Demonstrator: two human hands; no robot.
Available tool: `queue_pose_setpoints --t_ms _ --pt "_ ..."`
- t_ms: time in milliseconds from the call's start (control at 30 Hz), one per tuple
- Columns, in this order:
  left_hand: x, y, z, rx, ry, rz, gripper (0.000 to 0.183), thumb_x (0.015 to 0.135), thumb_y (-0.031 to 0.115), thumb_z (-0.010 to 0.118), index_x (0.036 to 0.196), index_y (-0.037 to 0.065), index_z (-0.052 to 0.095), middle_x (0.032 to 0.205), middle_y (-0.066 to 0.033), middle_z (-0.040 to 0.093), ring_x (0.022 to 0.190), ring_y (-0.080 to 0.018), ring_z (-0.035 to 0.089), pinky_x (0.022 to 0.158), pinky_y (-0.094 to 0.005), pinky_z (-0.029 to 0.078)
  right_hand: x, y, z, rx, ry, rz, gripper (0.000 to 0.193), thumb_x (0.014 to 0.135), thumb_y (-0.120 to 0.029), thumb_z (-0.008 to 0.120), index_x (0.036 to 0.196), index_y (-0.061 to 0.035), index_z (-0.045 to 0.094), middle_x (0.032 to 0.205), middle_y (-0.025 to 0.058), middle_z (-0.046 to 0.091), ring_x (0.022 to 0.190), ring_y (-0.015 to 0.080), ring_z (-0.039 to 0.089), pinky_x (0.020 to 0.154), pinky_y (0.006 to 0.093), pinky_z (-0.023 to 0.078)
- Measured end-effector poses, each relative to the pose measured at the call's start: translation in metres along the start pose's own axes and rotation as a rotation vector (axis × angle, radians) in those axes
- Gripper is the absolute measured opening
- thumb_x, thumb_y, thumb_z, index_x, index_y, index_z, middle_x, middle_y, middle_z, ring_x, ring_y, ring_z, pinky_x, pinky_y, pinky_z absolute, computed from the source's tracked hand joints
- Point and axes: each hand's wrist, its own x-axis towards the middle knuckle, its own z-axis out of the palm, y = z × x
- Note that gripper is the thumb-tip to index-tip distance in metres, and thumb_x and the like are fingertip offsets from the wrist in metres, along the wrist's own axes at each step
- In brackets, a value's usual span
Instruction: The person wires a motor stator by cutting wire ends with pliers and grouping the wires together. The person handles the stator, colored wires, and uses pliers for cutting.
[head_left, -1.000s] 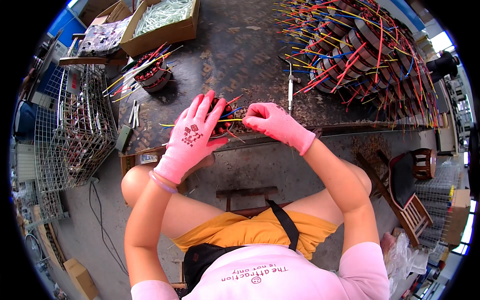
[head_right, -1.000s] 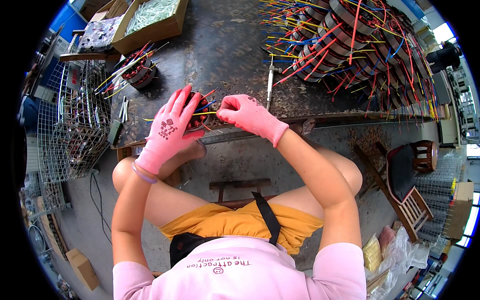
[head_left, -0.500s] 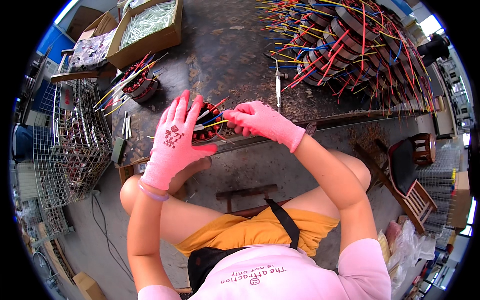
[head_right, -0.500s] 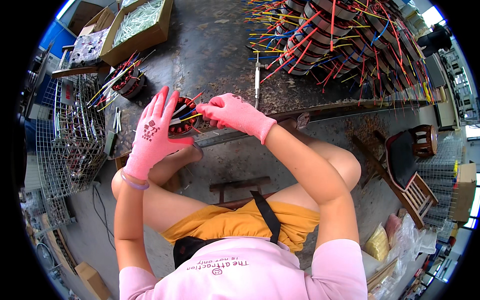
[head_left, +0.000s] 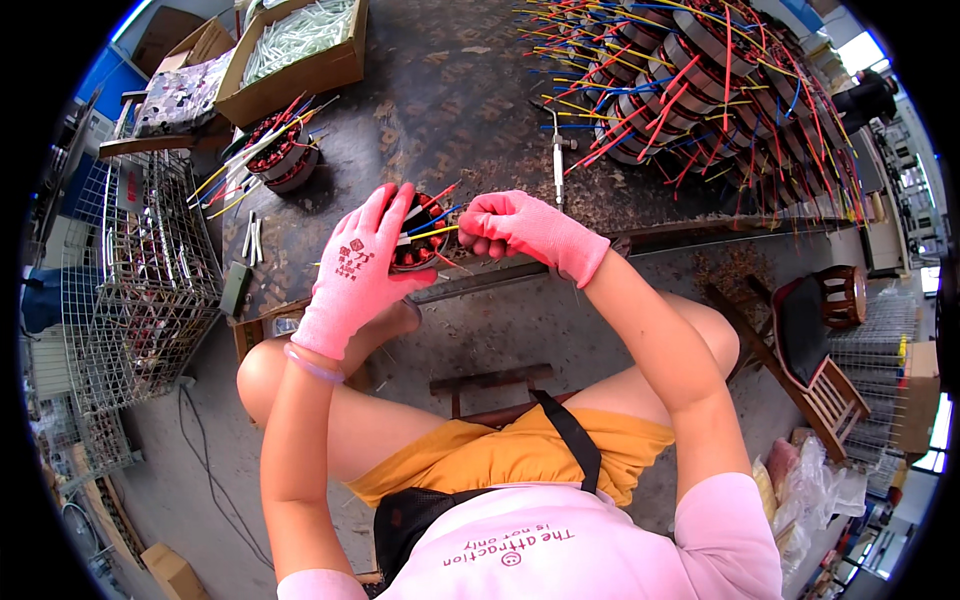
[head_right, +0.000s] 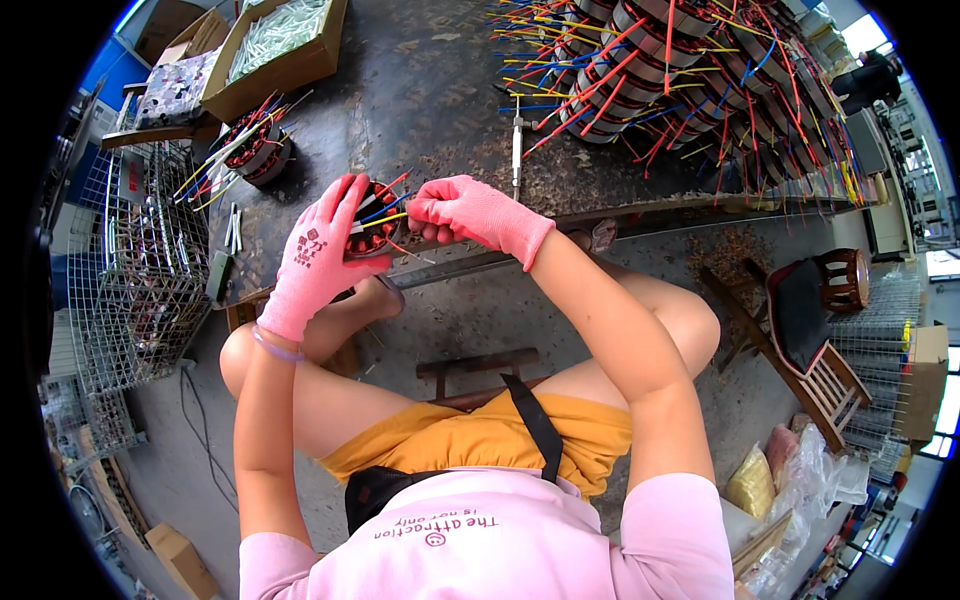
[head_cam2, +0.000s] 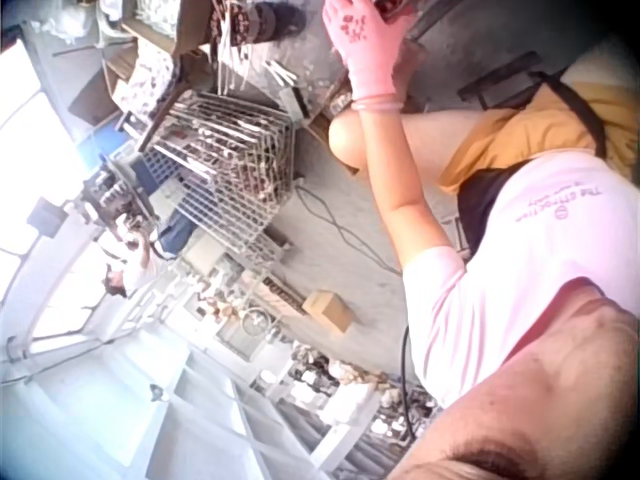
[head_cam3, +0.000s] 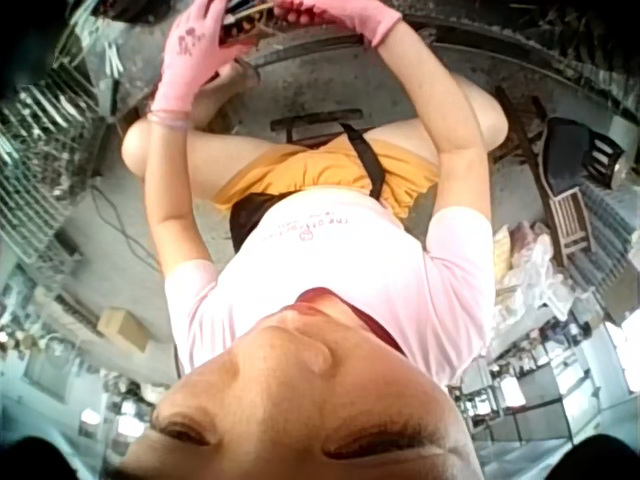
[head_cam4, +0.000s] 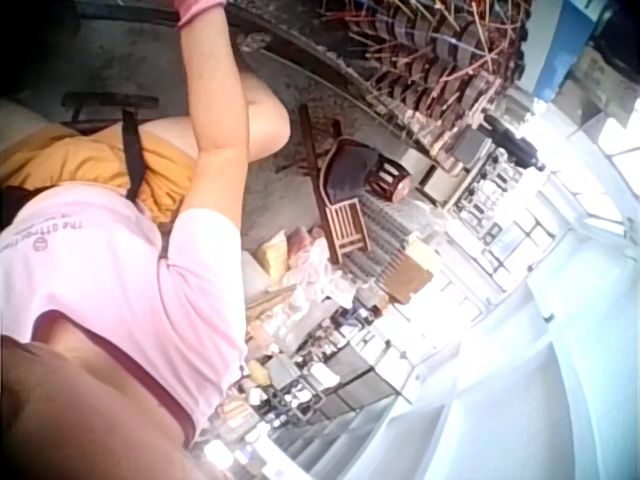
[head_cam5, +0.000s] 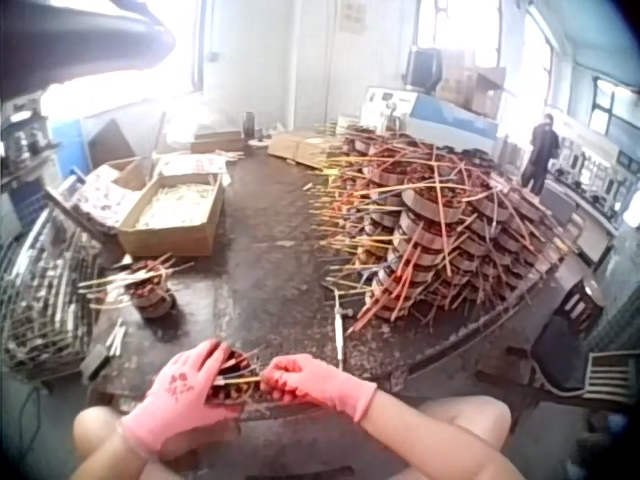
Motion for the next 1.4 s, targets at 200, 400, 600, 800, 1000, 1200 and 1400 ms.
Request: queue_pose_setpoints --t_ms 200,400,600,800,1000,1200,1400 --pt "-0.002 -0.001 0.000 -0.016 0.013 0.000 0.099 0.065 0.031 0.088 0.150 0.008 0.041 0.148 -0.0181 0.045 0.129 -0.0402 0.050 0.109 -0.0451 0.042 -0.005 -0.009 0.003 -0.111 0.081 0.054 0.028 0.100 -0.033 0.063 0.096 -0.0061 0.069 0.087 -0.0018 0.068 0.073 0.0054 0.057 0.063 0.0204 0.045" --pt "-0.004 -0.006 0.006 -0.004 0.048 0.028 0.098 0.067 0.033 0.087 0.150 0.008 0.041 0.148 -0.0181 0.045 0.126 -0.0407 0.052 0.108 -0.0455 0.042 -0.038 -0.024 -0.035 -1.081 0.789 0.029 0.048 0.097 -0.055 0.054 0.090 -0.0116 0.073 0.079 0.0056 0.072 0.070 0.0225 0.068 0.068 0.0370 0.051" --pt "0.000 -0.012 0.001 -0.004 0.035 0.044 0.099 0.066 0.034 0.087 0.150 0.009 0.041 0.148 -0.0182 0.047 0.125 -0.0410 0.052 0.108 -0.0456 0.043 -0.019 -0.026 -0.023 -1.454 0.890 0.204 0.060 0.087 -0.059 0.065 0.110 -0.0035 0.061 0.102 0.0162 0.072 0.090 0.0318 0.072 0.075 0.0451 0.056" --pt "0.012 -0.017 -0.011 0.087 0.044 0.114 0.100 0.065 0.036 0.087 0.150 0.008 0.042 0.150 -0.0191 0.045 0.134 -0.0390 0.046 0.114 -0.0458 0.037 -0.013 -0.002 -0.031 -1.270 0.969 0.166 0.046 0.089 -0.035 0.067 0.118 -0.0018 0.052 0.109 0.0185 0.068 0.096 0.0338 0.071 0.081 0.0458 0.057" --pt "-0.015 0.029 -0.053 -0.460 0.116 -0.081 0.050 0.088 0.021 0.076 0.132 0.004 0.059 0.121 -0.0118 0.063 0.096 -0.0232 0.067 0.084 -0.0325 0.054 -0.062 0.004 -0.007 0.145 0.509 -0.182 0.043 0.095 -0.017 0.061 0.133 0.0021 0.055 0.097 -0.0011 0.062 0.080 0.0060 0.053 0.071 0.0233 0.045" --pt "-0.024 0.069 -0.035 -1.441 0.305 -0.192 0.056 0.098 0.016 0.067 0.147 0.002 0.044 0.115 -0.0035 0.063 0.080 -0.0043 0.054 0.069 -0.0200 0.046 -0.138 -0.006 0.085 0.232 0.066 -0.237 0.061 0.094 -0.032 0.066 0.141 0.0025 0.051 0.093 -0.0024 0.059 0.077 0.0033 0.051 0.069 0.0180 0.042" --pt "-0.031 0.113 -0.048 -1.344 0.316 -0.335 0.022 0.100 0.015 0.063 0.113 -0.001 0.068 0.088 -0.0027 0.066 0.071 -0.0052 0.058 0.060 -0.0197 0.046 -0.151 0.004 0.108 0.191 0.003 -0.136 0.033 0.103 -0.029 0.053 0.125 -0.0056 0.060 0.081 -0.0067 0.051 0.067 0.0008 0.041 0.057 0.0193 0.033"
